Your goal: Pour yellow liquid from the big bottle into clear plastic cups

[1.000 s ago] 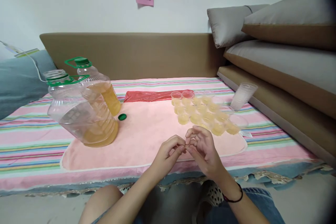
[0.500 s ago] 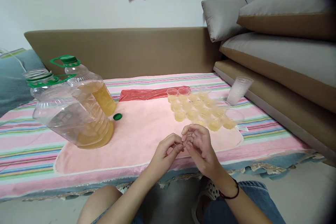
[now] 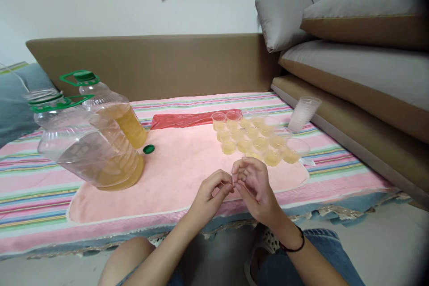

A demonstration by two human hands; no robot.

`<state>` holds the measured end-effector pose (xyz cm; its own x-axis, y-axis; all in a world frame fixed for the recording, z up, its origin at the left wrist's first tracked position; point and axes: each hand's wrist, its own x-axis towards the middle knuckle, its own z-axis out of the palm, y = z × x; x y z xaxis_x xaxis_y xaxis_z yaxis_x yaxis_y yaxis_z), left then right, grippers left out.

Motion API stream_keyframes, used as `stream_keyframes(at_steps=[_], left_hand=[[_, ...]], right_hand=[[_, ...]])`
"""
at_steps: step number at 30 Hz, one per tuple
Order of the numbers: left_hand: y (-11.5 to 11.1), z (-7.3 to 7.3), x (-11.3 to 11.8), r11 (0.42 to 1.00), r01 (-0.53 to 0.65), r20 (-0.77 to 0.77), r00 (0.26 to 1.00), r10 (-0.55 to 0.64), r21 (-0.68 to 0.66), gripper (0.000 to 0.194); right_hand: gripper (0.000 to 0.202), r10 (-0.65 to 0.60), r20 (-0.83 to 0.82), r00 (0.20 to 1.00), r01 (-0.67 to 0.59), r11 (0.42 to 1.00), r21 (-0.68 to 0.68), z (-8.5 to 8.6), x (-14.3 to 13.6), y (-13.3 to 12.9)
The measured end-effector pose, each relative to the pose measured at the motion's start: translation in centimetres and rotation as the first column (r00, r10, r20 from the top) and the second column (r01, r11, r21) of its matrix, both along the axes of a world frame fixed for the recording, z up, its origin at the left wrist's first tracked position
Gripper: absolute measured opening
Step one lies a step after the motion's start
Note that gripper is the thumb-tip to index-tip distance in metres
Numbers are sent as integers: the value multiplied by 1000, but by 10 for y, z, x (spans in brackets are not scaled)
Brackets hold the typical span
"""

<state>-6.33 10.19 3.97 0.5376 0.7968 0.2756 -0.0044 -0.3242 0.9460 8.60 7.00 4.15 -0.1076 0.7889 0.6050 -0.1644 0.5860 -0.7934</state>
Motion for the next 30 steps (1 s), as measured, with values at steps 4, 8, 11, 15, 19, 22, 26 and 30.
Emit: stream_keyframes(at_steps=[4,8,11,15,19,22,26,30], left_hand=[[0,0,0,1000,-4,-10,1000,4,13,22],[-1,2,0,1000,-10,-18,1000,10,18,25],[-1,3,0,1000,-8,-11,1000,8,10,25],[-1,2,1,1000,-2,-5,1000,2,11,24],[0,1,1,1000,8,-3,1000,-8,24,23],[0,1,1,999,9,-15,1000,-8,31,24],[0,1,2,999,10,-27,1000,-9,39,26],[0,0,1,1000,13,-29,1000,-12,27,26]], right_hand=[[48,1,11,1000,-1,1000,2,0,0,0],[50,-16,32,999,17,1000,-11,1,1,0],[49,-9,30,1000,10,1000,-29,2,1,-1],[48,3,21,1000,-2,999,-32,2,1,-1],[46,8,24,1000,-7,1000,-31,2,1,0],[45,4,31,1000,-3,999,-32,2,2,0],[46,-26,50,998,27,1000,-16,1,3,-1],[52,-38,55,998,40,999,-22,0,3,-1]])
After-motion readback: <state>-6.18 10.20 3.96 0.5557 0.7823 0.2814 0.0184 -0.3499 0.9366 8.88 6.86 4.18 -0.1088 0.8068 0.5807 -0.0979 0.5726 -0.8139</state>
